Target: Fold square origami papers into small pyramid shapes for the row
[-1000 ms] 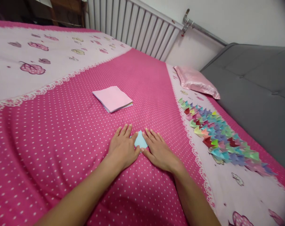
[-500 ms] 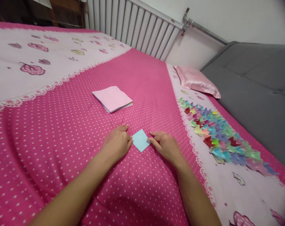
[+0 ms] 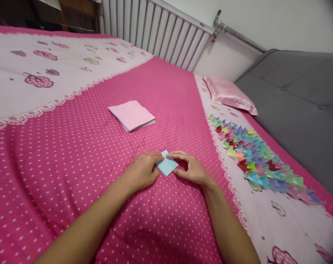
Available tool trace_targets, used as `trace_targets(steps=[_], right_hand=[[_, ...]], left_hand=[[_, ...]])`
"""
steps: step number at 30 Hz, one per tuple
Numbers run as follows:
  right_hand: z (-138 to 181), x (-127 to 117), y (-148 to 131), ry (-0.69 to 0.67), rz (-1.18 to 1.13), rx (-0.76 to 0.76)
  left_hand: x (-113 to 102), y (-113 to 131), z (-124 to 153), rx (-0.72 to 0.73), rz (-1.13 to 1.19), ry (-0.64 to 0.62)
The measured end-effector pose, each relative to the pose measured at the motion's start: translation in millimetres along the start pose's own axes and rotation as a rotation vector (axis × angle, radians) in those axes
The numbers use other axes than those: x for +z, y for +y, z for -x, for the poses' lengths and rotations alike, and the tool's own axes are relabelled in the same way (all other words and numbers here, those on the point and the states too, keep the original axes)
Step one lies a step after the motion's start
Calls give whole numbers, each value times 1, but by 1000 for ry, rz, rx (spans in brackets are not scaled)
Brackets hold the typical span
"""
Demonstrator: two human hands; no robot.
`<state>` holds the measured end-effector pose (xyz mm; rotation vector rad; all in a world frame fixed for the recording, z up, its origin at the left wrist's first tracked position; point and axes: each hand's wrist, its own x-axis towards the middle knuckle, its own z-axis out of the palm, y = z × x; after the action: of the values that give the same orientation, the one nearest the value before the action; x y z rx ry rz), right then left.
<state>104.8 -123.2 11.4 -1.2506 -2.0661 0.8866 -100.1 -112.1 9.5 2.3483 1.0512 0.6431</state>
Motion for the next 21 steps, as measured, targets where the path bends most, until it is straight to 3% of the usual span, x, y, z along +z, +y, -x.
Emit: trace_targets(steps=[21], right_hand=[[0, -5, 8, -62, -66, 21]], left_hand=[[-5, -4, -2, -41, 102, -7]])
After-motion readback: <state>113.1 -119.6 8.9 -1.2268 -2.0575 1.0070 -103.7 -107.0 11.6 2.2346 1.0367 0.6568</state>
